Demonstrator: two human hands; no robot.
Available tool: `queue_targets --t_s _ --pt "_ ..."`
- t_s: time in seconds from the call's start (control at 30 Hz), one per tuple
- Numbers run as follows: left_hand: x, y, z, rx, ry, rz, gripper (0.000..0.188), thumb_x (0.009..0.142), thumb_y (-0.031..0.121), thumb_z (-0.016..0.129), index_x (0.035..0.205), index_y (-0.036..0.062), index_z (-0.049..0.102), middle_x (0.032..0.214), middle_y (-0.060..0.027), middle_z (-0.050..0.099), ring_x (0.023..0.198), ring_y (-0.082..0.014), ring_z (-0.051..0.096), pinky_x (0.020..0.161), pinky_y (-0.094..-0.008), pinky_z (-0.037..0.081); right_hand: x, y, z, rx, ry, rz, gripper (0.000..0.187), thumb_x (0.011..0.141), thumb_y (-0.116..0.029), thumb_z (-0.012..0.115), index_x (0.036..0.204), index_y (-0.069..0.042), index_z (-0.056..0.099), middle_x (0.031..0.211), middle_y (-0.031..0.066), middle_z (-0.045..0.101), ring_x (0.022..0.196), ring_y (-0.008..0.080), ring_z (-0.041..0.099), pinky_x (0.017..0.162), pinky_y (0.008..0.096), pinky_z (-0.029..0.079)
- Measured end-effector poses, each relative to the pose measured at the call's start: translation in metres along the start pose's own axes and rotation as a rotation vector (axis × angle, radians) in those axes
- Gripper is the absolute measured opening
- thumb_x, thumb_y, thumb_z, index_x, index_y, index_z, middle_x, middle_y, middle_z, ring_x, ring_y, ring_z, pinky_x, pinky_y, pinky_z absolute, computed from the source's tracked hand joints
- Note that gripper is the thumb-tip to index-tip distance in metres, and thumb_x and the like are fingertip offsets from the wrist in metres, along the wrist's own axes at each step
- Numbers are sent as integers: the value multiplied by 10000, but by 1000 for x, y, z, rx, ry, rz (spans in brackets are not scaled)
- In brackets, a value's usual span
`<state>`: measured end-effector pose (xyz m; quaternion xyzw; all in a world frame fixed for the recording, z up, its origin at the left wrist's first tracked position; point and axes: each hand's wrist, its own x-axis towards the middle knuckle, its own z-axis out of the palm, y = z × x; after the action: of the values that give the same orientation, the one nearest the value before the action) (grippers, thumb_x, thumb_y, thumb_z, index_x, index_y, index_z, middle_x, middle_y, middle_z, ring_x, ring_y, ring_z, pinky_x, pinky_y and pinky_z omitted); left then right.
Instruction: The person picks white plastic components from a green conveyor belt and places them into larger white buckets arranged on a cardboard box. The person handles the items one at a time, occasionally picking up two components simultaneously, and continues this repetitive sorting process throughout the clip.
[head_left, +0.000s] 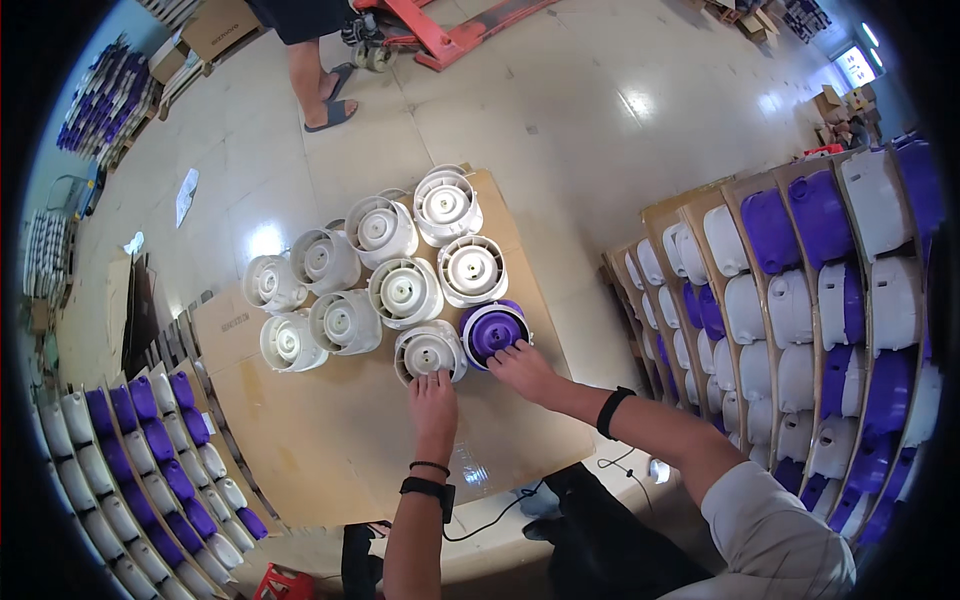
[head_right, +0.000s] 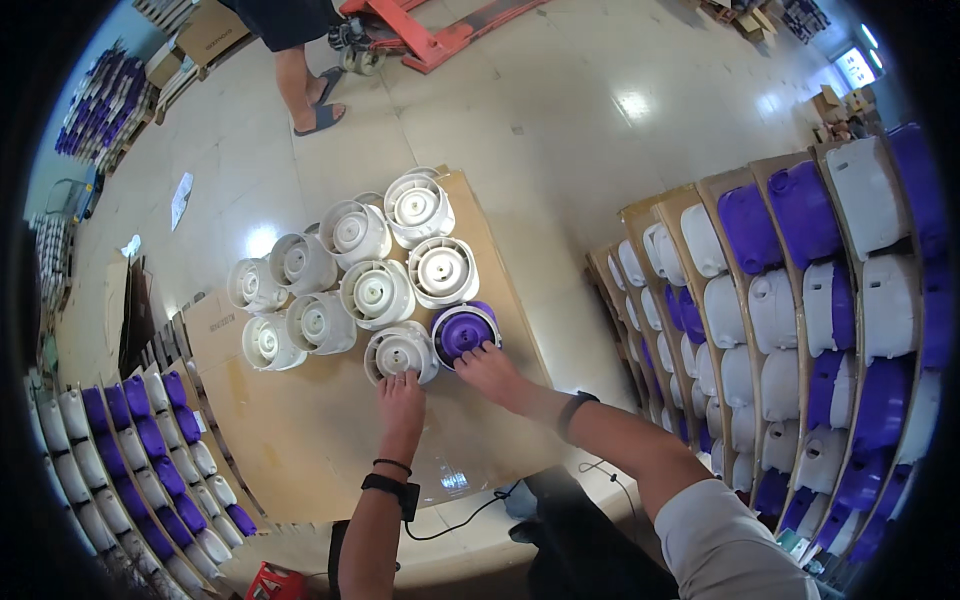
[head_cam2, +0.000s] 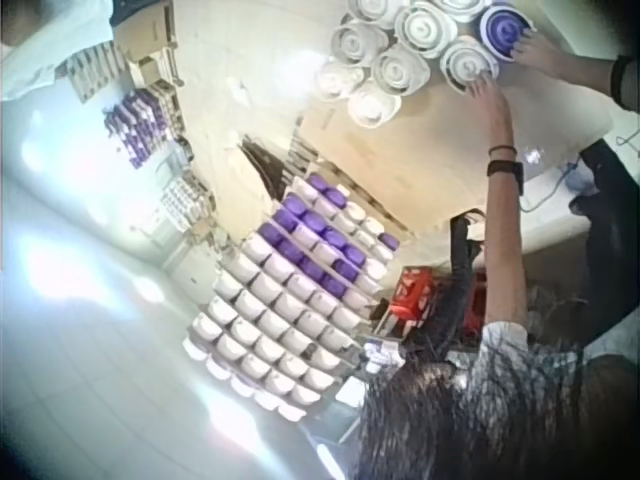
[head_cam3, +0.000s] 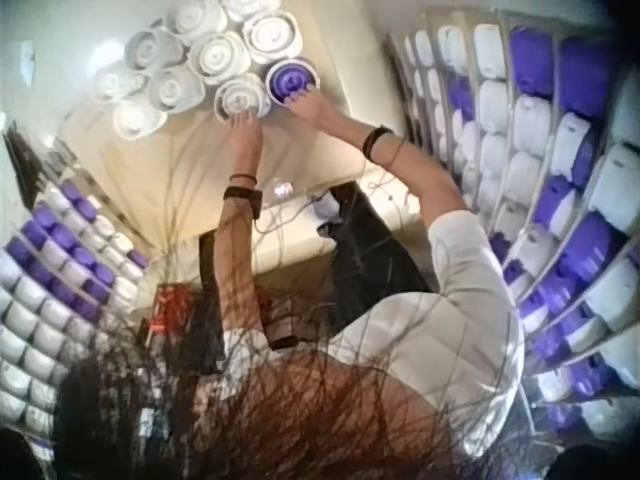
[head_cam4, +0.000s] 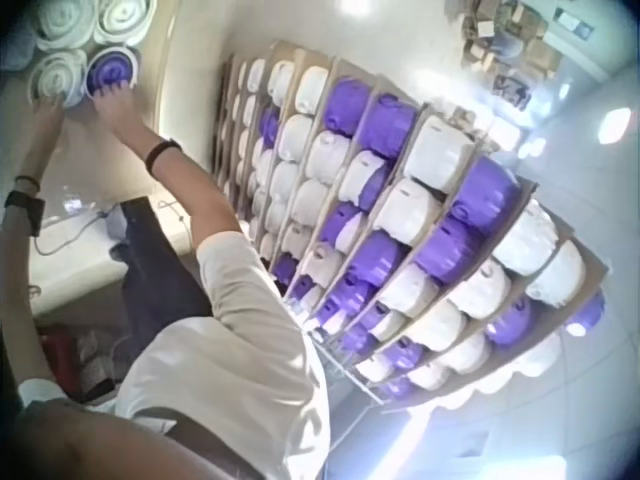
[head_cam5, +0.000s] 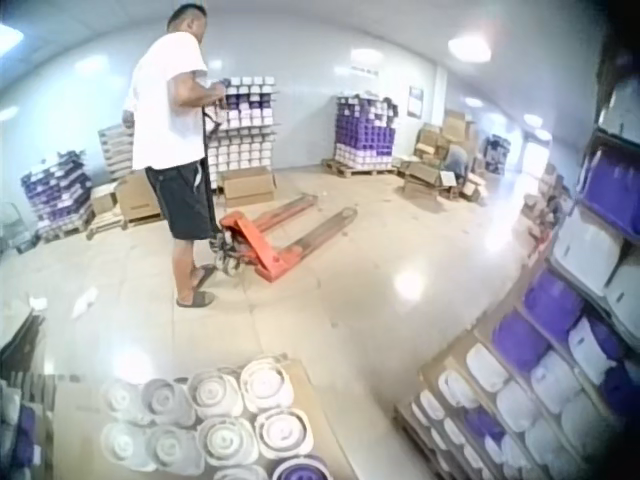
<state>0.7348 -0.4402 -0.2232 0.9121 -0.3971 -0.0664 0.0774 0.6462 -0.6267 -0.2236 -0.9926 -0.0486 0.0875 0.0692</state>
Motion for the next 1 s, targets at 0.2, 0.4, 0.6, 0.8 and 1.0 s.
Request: queue_targets --t_s 0.2,0.4,0.6,0.8,1.0 --pt "-24 28 -52 -52 10 -223 484 754 214 704 1175 54 526 1099 -132 567 1083 -312 506 962 -434 363 -2 4 -18 61 41 83 203 782 -125 560 983 -96 574 867 48 645 840 206 646 775 341 432" --pt "-185 72 -158 -501 132 -633 540 753 256 751 1191 46 517 1132 -161 569 1079 -359 510 957 -476 340 -16 -12 -38 179 286 133 117 745 -73 553 846 -57 608 807 150 620 787 330 607 702 483 461" --pt "-459 148 -282 -647 497 -1355 230 867 182 643 1013 10 597 885 -166 674 804 -327 659 719 -386 522 -113 -147 -119 629 -167 -194 306 753 -40 652 1041 4 559 937 174 610 859 300 625 747 367 507" --pt "-716 375 -265 -457 1165 -2011 192 906 150 597 1033 5 601 868 -149 684 814 -211 675 740 -327 530 -249 -297 -124 534 -743 -893 227 782 -86 660 978 -44 554 743 125 643 690 270 650 654 370 512" --pt "-839 591 -184 -78 1434 -2630 162 852 76 619 988 -12 611 816 -116 677 736 -192 653 704 -314 525 -394 -472 -148 238 -875 -1407 216 786 -128 640 953 -33 542 765 169 636 740 368 635 676 439 506"
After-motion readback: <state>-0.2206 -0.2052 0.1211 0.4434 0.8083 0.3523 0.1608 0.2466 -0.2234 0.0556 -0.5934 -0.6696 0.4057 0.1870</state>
